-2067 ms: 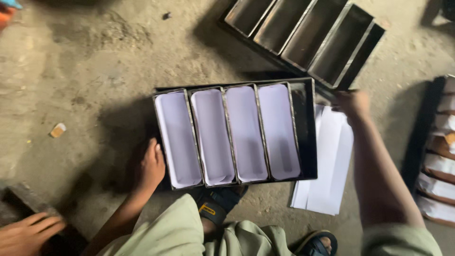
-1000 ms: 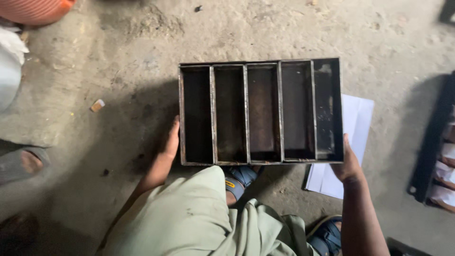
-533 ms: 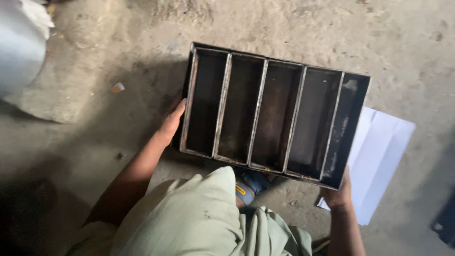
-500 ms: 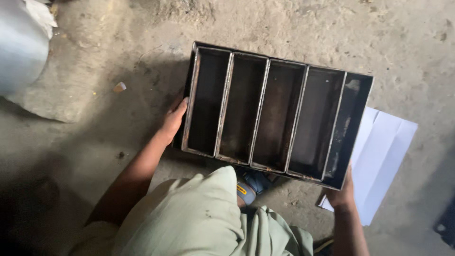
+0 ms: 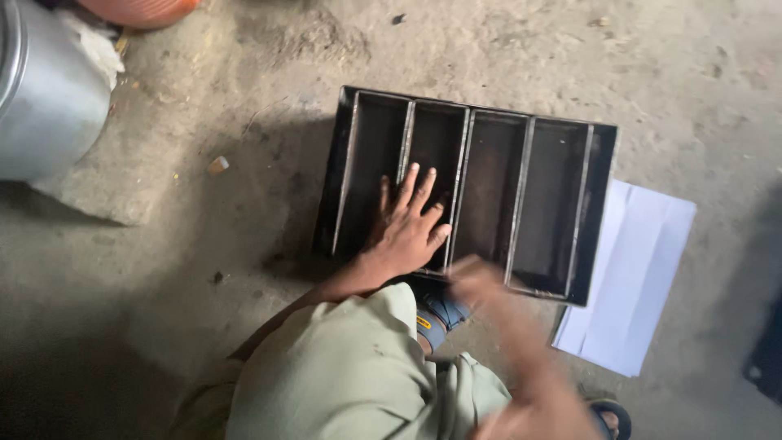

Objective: The person lines rectangular metal loaf pans with white paper sheets. They place a sheet into each compartment, smooth it down, and repeat the process across multiple pans.

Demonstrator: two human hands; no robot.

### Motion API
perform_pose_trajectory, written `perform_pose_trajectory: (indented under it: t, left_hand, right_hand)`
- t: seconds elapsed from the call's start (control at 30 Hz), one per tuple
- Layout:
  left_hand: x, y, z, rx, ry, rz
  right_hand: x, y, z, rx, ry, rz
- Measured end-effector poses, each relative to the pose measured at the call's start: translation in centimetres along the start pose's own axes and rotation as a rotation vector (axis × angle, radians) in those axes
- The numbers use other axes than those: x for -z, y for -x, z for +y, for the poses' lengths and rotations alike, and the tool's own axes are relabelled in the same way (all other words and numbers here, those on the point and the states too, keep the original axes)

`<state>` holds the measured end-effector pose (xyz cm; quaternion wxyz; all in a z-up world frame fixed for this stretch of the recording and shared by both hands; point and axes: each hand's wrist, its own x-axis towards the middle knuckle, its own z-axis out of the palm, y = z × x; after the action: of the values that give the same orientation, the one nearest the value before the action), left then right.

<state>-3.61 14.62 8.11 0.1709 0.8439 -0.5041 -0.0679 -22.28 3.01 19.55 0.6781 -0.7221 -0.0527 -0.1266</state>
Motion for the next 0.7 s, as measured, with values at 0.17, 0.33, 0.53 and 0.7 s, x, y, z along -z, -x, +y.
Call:
perform_pose_trajectory:
  t: [0.17, 0.33, 0.53, 0.7]
  left_hand:
    - [-0.4, 0.5, -1.3, -0.021, 0.098, 0.057]
    - [-1.0, 0.8, -2.0, -0.051, -0.018, 0.066]
    - [1.0, -0.3, -2.1, -0.157, -0.071, -0.090]
    - [3.8, -3.0, -1.8, -0.262, -0.206, -0.285]
  right_hand:
    - [-4.8, 0.4, -5.6, -0.226, -0.084, -0.302]
    - [-1.8, 1.0, -7.3, -0.228, 0.074, -0.171]
    - [1.3, 6.2, -11.4, -0.195, 0.245, 0.035]
    - [7.0, 10.1, -7.9, -0.165, 0.248, 0.246]
